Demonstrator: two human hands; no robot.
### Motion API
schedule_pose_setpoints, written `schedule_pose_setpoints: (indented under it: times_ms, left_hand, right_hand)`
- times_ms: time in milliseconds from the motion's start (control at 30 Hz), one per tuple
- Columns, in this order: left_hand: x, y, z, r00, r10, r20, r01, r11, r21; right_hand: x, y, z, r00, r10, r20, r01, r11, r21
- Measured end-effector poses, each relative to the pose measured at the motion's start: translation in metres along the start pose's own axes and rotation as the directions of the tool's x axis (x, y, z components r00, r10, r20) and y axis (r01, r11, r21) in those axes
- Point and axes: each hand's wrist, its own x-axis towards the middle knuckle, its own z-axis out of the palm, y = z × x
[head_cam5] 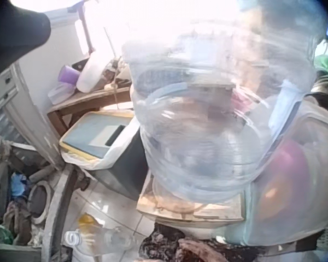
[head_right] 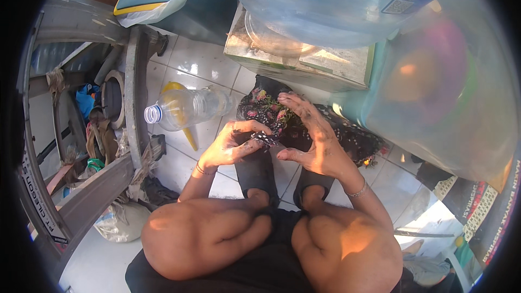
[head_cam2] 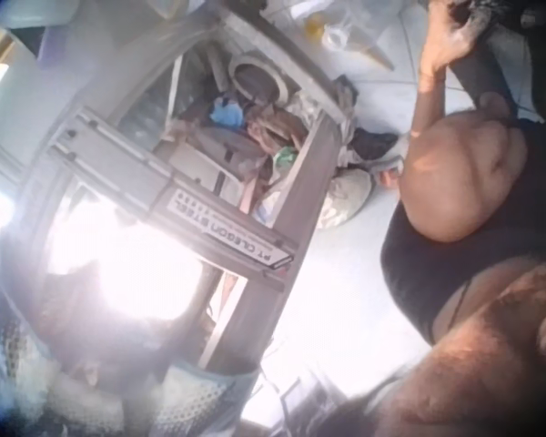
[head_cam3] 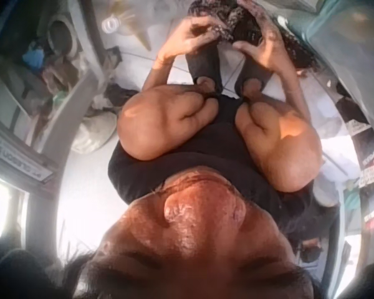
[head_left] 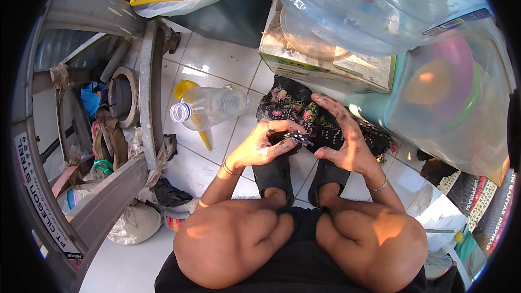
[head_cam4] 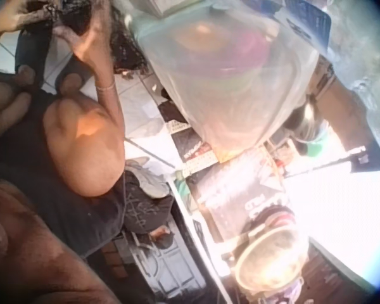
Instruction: The person sits on the floor and uses a dark floral-patterned cloth to wipe their hands and fingers. They pick up a plastic water bottle, pour water onto the cloth, and continue wiping their hands and arms. The person repeatedly rubs the cloth over their skin to remove dark residue.
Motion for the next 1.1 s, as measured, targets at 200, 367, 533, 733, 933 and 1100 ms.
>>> schedule_pose_setpoints:
  times_ms: [200,367,533,733,933,1100]
  left_hand:
    - [0.002,0.018,0.007,0.973,-0.101,-0.209,0.166,0.932,0.322]
    - [0.006,0.026,0.018,0.979,0.148,-0.143,-0.078,0.910,0.408]
    - [0.006,0.008,0.022,0.989,0.150,-0.013,-0.092,0.673,0.734]
    - [-0.006,-0.006,0.019,0.966,0.258,0.003,-0.157,0.579,0.800]
    - [-0.009,-0.007,0.014,0.948,0.056,-0.313,0.109,0.867,0.486]
    - [-0.005,-0.011,0.005,0.932,0.227,-0.283,-0.042,0.843,0.536]
  right_hand:
    - [0.010,0.010,0.016,0.997,0.058,-0.055,-0.051,0.993,0.110]
    - [0.009,0.007,0.030,0.971,-0.123,-0.207,0.123,0.992,-0.010]
    - [0.013,0.011,0.026,0.956,-0.177,-0.234,0.144,0.978,-0.151]
    - [-0.002,0.021,0.027,0.987,0.030,-0.160,-0.049,0.993,-0.111]
    - [0.002,0.018,0.031,0.991,0.035,-0.133,-0.008,0.980,0.199]
    - [0.005,0.019,0.012,0.978,0.206,0.006,-0.201,0.945,0.259]
